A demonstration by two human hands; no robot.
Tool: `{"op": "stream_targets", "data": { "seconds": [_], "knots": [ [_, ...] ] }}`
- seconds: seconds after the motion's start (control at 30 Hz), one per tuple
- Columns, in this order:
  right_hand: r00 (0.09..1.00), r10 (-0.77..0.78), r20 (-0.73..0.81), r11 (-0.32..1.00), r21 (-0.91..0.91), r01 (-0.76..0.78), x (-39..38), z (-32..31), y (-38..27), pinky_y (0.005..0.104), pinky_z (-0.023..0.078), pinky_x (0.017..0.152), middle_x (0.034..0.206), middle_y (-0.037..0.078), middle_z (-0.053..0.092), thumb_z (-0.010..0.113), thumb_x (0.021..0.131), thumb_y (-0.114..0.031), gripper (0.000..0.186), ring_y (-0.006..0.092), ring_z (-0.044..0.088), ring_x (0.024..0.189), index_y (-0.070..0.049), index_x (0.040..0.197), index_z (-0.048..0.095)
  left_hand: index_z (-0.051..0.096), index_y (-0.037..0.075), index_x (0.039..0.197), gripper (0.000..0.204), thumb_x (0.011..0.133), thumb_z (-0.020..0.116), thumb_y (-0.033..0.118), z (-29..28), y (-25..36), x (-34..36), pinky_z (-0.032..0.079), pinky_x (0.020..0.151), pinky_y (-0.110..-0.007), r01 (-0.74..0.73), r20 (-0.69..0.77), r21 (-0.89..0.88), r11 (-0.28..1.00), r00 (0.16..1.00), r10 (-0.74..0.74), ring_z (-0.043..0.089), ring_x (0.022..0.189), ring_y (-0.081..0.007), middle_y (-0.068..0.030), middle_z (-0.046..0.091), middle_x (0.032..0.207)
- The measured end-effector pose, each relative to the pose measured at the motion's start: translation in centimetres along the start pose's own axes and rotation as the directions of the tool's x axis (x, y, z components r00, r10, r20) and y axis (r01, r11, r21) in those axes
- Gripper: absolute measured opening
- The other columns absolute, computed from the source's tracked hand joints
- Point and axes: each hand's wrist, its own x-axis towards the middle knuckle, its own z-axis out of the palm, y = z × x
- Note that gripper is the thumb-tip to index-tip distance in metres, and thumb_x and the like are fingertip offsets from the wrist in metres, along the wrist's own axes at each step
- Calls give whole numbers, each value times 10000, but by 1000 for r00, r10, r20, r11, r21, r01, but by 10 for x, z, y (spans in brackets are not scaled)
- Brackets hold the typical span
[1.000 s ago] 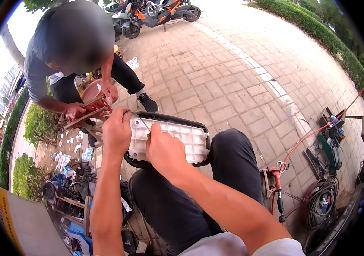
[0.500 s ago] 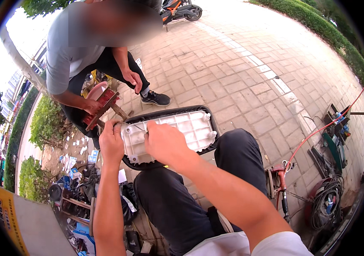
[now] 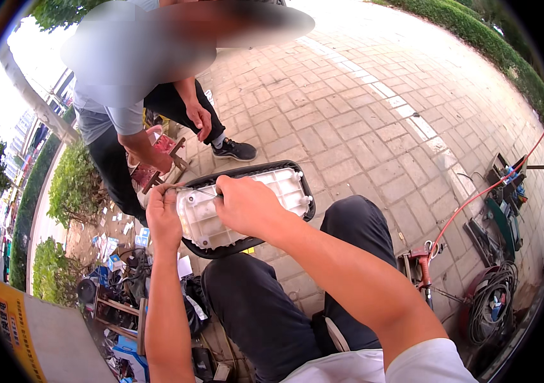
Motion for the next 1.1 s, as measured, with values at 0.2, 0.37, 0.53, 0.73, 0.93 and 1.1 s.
{"op": "stream_targets", "data": {
  "seconds": [0.2,0.37,0.53,0.73,0.93,1.1],
  "knots": [
    [987,51,153,998,26,-56,10,-37,-14,437,512,729,858,223,699,621,883,-210,266,373,670,789,25,1006,648,583,-22,1014,138,1019,505,92,0,17,11,469,809,-258,34,4,31,999,999,-34,559,849,-104,-78,715,993],
    [985,118,127,969,201,-142,-9,-54,-3,409,504,725,855,209,685,618,900,-211,272,331,659,786,38,1007,636,591,-14,1029,142,1025,504,98,-1,28,15,486,790,-241,113,126,-68,991,987,-104,578,836,-81,-73,702,992],
    [962,272,28,869,423,-258,-29,-69,25,372,506,747,893,172,690,663,899,-228,335,260,654,795,55,1074,625,578,-17,1052,134,1030,493,84,-6,37,26,519,794,-248,235,310,-301,924,941,-138,628,857,-105,-116,710,1037],
    [977,209,-34,905,386,-180,-42,-70,36,382,503,804,949,196,682,686,884,-220,351,288,656,880,54,1094,618,551,-6,1047,139,1030,521,129,-10,38,44,549,773,-265,333,488,-399,855,866,-109,661,846,-127,-149,711,1043],
    [983,181,-35,925,344,-158,-28,-37,72,402,501,773,952,187,673,680,896,-212,341,304,647,863,23,1120,573,539,2,1071,169,1026,545,165,-12,20,53,554,792,-294,278,490,-308,910,866,-98,672,875,-167,-166,702,1059],
    [972,230,-55,913,358,-196,-25,-30,70,442,502,773,931,224,684,679,894,-216,338,390,657,871,-9,1138,573,558,-24,1222,298,927,571,14,-18,48,44,469,983,-322,100,516,-33,994,854,-69,622,1073,-172,-109,658,1209]
  ]
}}
